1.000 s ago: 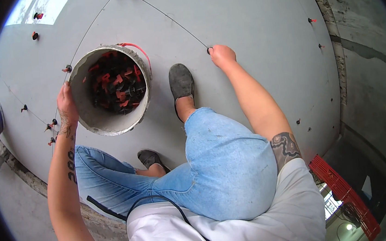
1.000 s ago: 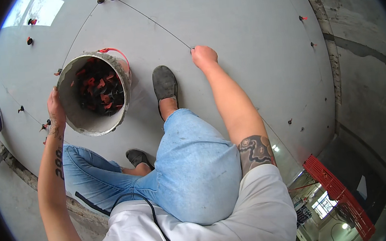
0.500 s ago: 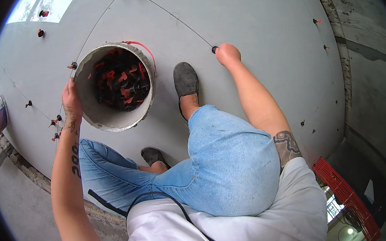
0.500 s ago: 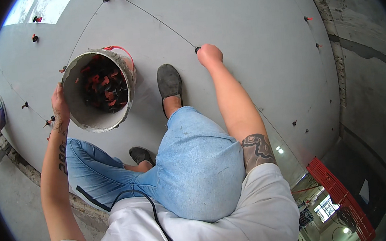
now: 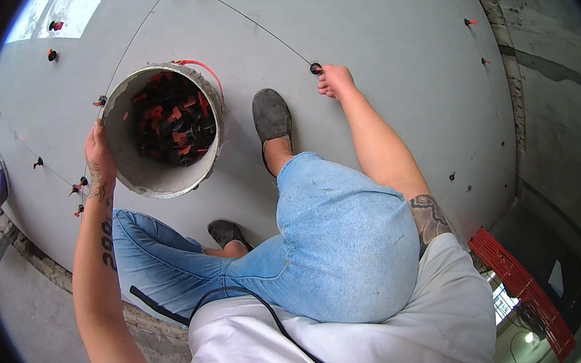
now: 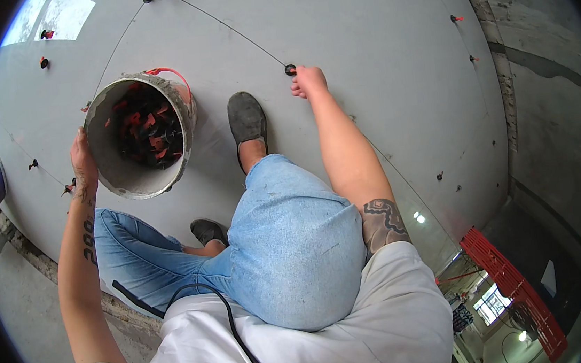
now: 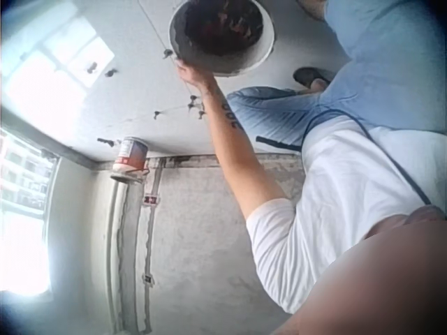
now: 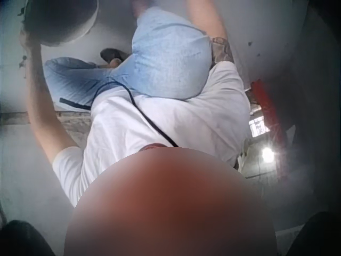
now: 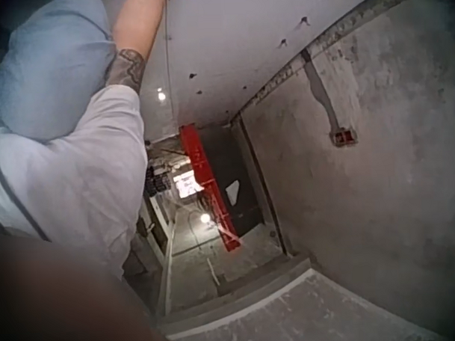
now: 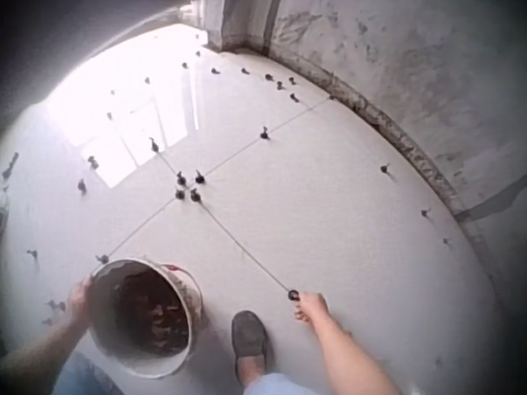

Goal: Placing and securing tile leveling system spacers and caps between large floor tiles.

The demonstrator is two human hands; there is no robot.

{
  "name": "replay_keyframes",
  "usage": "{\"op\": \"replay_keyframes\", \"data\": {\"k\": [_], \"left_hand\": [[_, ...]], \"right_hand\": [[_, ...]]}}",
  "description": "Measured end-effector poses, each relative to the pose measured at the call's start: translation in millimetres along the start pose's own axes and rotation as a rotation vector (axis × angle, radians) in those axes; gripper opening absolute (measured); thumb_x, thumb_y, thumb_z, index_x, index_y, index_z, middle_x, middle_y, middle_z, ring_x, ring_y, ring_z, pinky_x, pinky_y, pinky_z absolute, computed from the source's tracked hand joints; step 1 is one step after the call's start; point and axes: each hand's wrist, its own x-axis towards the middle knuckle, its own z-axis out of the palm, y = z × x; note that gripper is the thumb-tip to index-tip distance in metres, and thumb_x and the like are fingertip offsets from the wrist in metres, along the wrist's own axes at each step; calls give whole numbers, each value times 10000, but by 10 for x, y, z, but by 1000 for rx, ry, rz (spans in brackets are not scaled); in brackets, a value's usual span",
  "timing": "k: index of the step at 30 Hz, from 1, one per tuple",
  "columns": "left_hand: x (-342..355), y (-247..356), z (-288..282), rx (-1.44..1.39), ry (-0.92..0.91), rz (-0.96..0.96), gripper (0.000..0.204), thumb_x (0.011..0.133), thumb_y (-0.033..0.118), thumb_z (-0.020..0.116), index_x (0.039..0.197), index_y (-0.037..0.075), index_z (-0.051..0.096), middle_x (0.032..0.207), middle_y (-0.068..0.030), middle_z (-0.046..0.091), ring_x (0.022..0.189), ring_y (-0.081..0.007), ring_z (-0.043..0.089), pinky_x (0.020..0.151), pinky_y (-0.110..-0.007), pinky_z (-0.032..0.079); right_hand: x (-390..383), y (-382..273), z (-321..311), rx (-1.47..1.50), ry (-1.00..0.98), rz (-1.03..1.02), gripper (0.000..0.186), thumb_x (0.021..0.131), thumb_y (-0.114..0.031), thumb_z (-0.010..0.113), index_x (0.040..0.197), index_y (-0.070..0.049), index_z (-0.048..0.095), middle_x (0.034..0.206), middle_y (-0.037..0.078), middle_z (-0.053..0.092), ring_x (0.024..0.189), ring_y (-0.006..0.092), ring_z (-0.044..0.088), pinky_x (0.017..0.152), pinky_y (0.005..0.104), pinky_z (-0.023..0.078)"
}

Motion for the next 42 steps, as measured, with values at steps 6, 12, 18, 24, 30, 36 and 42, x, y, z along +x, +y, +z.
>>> {"op": "replay_keyframes", "data": {"k": [6,12,18,24,30,36,42], "left_hand": [[130,-416,-260,-29,49,130,527,1025,413,388,1151,-53,598,1078,-73,636,973,-146,558,895,-288,427],[94,-208,-145,-173,-62,-15,527,1018,422,406,1161,-46,602,1099,-68,638,996,-142,564,894,-271,428],[36,-88,-62,-118,-29,24,524,1010,431,418,1138,-41,606,1039,-64,634,940,-138,550,874,-277,422],[-30,20,10,-126,7,12,518,1004,441,425,1098,-32,613,1001,-57,626,916,-140,535,855,-276,415],[6,-42,-68,-97,10,-3,512,1003,446,416,1030,-29,603,929,-54,602,873,-144,509,826,-290,415],[-15,21,-40,10,5,31,545,997,468,410,1053,-41,597,944,-64,609,874,-148,514,832,-291,416],[-27,85,29,-30,21,29,556,999,461,398,1053,-56,595,936,-73,615,867,-157,525,840,-295,421]], "right_hand": [[-225,-71,106,-970,322,-634,395,894,-427,561,919,-42,648,894,167,678,863,346,650,721,477,516],[-228,-174,-20,-1184,245,-713,344,926,-381,531,917,-91,715,909,134,697,869,304,678,720,424,547],[-175,-214,53,-1284,278,-785,342,931,-381,529,942,-92,713,932,121,701,901,305,676,728,419,551],[-159,-239,123,-1110,229,-496,426,915,-430,519,979,-53,706,1000,170,697,943,350,664,773,442,541],[-124,-164,250,-814,275,-289,500,908,-477,498,1011,-30,698,1038,196,687,973,365,657,811,444,533],[-152,-233,218,-988,259,-392,284,882,-242,508,971,-55,702,1008,169,694,961,349,663,804,452,532],[-120,-188,17,-1313,228,-768,200,907,-166,507,970,-76,674,986,152,684,923,362,647,764,474,515]]}}
